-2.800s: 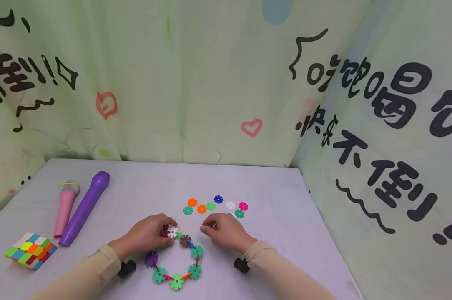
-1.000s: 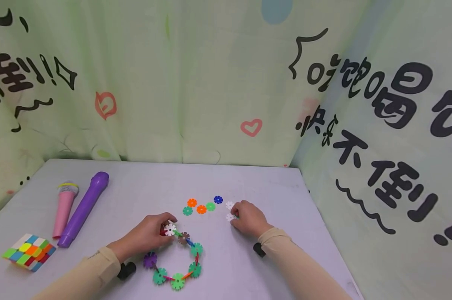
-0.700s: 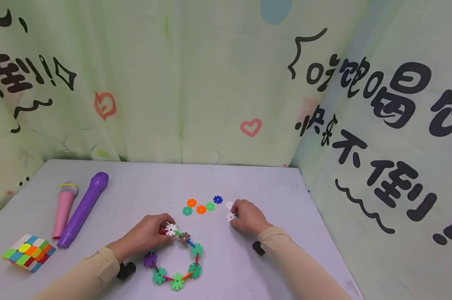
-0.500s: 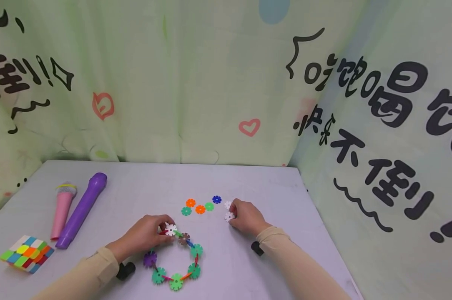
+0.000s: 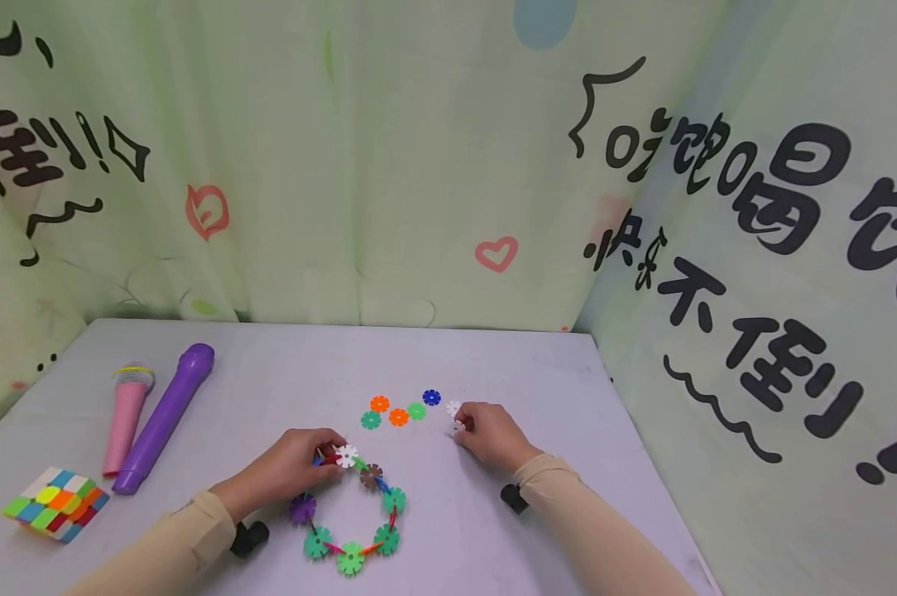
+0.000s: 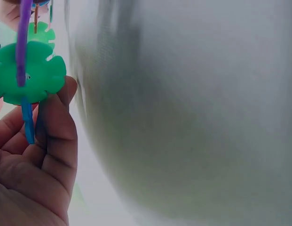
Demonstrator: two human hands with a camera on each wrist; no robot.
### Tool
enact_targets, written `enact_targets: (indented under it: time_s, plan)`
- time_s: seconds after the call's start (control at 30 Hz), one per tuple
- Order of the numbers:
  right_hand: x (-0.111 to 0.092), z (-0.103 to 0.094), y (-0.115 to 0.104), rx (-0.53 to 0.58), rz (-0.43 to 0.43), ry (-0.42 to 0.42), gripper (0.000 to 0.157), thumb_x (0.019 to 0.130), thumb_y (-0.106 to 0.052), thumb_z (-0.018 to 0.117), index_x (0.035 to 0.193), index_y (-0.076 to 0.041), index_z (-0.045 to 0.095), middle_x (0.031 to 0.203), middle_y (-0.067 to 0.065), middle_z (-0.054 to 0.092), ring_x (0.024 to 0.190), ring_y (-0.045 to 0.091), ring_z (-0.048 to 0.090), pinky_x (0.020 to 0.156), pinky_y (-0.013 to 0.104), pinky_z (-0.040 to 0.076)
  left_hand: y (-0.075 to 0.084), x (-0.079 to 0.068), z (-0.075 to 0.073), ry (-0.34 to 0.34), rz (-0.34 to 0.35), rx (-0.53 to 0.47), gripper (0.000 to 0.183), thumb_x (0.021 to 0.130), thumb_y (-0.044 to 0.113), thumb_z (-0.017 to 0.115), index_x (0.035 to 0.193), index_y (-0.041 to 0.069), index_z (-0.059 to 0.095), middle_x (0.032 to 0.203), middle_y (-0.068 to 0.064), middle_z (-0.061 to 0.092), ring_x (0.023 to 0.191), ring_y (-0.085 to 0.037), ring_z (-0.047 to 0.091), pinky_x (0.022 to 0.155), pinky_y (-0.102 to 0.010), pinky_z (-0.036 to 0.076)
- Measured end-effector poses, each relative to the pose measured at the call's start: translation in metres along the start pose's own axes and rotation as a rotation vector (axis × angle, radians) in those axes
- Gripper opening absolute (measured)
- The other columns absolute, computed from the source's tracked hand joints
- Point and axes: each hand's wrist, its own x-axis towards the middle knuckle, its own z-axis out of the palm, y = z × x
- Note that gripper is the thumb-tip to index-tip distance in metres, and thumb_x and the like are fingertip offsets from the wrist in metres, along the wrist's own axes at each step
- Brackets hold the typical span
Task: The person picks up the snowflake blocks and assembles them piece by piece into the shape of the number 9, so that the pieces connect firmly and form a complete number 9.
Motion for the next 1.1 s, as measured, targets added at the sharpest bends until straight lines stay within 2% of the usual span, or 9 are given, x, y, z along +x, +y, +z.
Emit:
enact_targets:
  time_s: [0.27,0.53,0.7,0.93,1.1]
  plan:
    - [0.001,0.001,-0.005,0.106,-0.037,0.020,0.007,0.089,-0.008,0.074,0.095,-0.012,0.072,0.082,-0.006,0.063,0.077,0.014,0.055,0.072,0.032,0.049,0.000,0.001,0.001,0.009,-0.021,0.008,0.026,0.084,0.014,0.081,0.106,0.005,0.071,0.084,0.008,0.063,0.075,-0.010,0.055,0.073,-0.031,0.051]
    - [0.003,0.012,-0.017,0.291,-0.092,-0.050,0.004,0.092,-0.012,0.073,0.096,-0.010,0.073,0.079,-0.004,0.067,0.072,0.014,0.063,0.068,0.027,0.054,-0.002,0.001,0.004,0.012,-0.015,0.025,0.017,0.083,0.018,0.083,0.093,0.012,0.070,0.086,0.008,0.065,0.078,-0.011,0.056,0.078,-0.035,0.052]
    - [0.003,0.022,-0.037,0.245,-0.168,-0.070,0.007,0.090,-0.016,0.076,0.098,-0.016,0.077,0.084,-0.011,0.068,0.079,0.012,0.061,0.071,0.026,0.053,-0.004,0.002,0.004,0.004,-0.010,0.026,0.015,0.084,0.018,0.082,0.092,0.014,0.069,0.085,0.009,0.064,0.077,-0.011,0.055,0.077,-0.034,0.052]
    - [0.005,0.040,-0.060,0.179,-0.321,-0.071,0.010,0.088,-0.017,0.078,0.097,-0.016,0.080,0.088,-0.016,0.071,0.081,0.003,0.062,0.074,0.023,0.053,-0.003,0.002,0.006,0.001,-0.010,0.007,0.014,0.086,0.018,0.080,0.090,0.016,0.068,0.083,0.010,0.061,0.074,-0.011,0.053,0.073,-0.031,0.050]
    - [0.004,0.046,-0.067,0.191,-0.361,-0.063,0.008,0.087,-0.016,0.079,0.095,-0.016,0.081,0.086,-0.017,0.071,0.079,0.000,0.062,0.071,0.022,0.052,-0.001,0.002,0.008,0.008,0.004,-0.001,0.013,0.087,0.018,0.080,0.090,0.015,0.067,0.082,0.009,0.060,0.074,-0.012,0.053,0.071,-0.030,0.048]
